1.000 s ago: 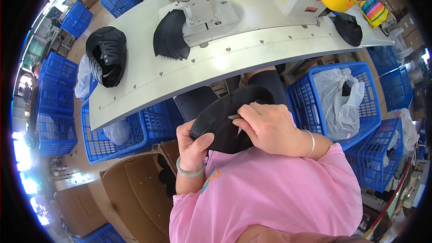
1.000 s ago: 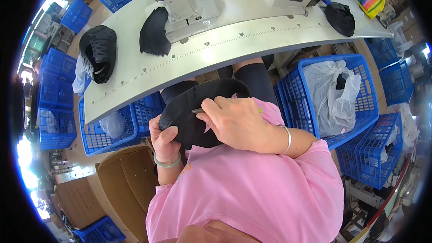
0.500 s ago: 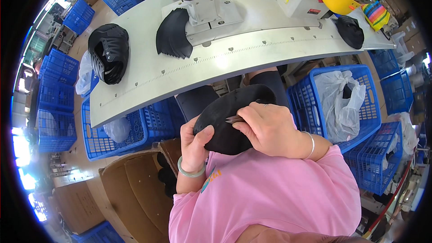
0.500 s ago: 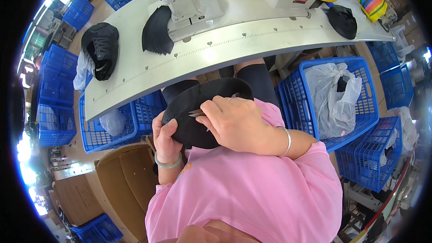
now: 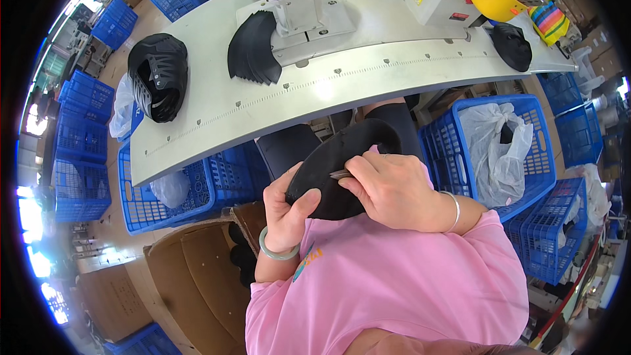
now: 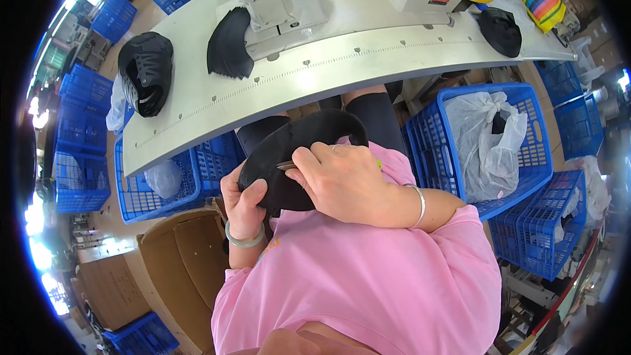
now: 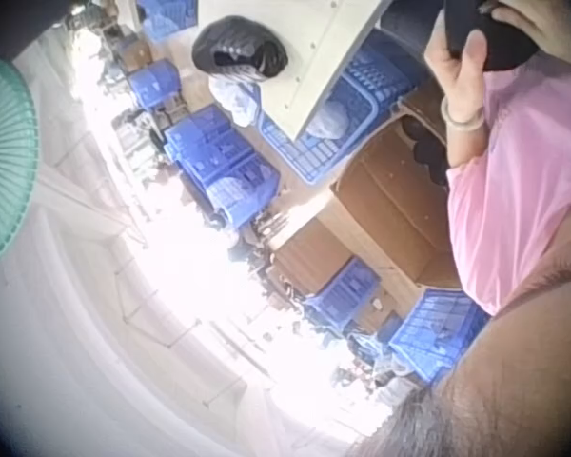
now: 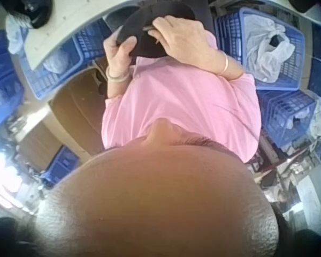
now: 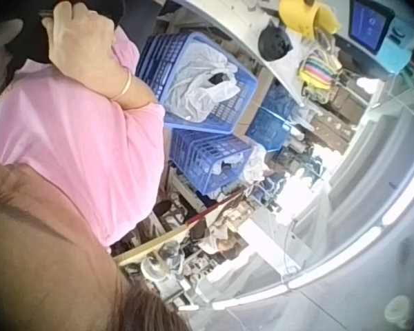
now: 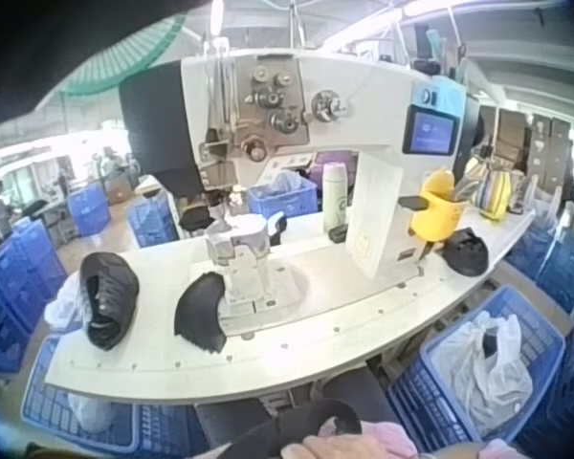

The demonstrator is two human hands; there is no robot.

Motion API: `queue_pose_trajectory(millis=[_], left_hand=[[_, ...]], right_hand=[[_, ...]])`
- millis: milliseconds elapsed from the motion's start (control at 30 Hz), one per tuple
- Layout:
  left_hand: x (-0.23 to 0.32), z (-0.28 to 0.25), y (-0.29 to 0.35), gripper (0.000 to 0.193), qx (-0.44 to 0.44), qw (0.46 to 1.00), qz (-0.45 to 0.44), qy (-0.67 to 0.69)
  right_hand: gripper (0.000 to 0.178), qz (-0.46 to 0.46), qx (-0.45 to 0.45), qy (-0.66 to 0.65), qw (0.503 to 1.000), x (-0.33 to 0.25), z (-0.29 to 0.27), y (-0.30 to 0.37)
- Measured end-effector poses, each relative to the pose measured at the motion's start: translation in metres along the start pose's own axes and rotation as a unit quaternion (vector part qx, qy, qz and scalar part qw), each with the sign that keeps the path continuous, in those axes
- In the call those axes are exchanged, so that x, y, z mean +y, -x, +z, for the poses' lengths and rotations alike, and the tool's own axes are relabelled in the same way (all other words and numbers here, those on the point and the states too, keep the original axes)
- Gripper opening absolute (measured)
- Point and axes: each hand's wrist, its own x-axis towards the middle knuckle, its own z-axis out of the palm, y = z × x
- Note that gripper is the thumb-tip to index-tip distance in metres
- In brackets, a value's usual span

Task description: Stitching shoe upper components using a sewing machine and trimming threads.

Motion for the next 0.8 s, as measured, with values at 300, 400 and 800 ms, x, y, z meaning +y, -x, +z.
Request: queue_pose_trajectory(millis=[300,400,800], left_hand=[[0.0006,0.0077,0.0003,0.033,0.036,0.992,-0.045,0.109],[-0.0017,0.0055,0.0002,0.032,0.039,0.989,-0.037,0.137],[0.0007,0.0064,0.0006,0.035,0.039,0.993,-0.04,0.1]], right_hand=[[0.016,-0.005,0.02,-0.028,0.999,0.0044,0.0041,-0.0012],[0.017,-0.014,0.037,-0.032,0.999,0.0035,0.004,-0.0023],[0.017,-0.015,0.023,-0.011,1.0,0.0023,0.0027,-0.0009]])
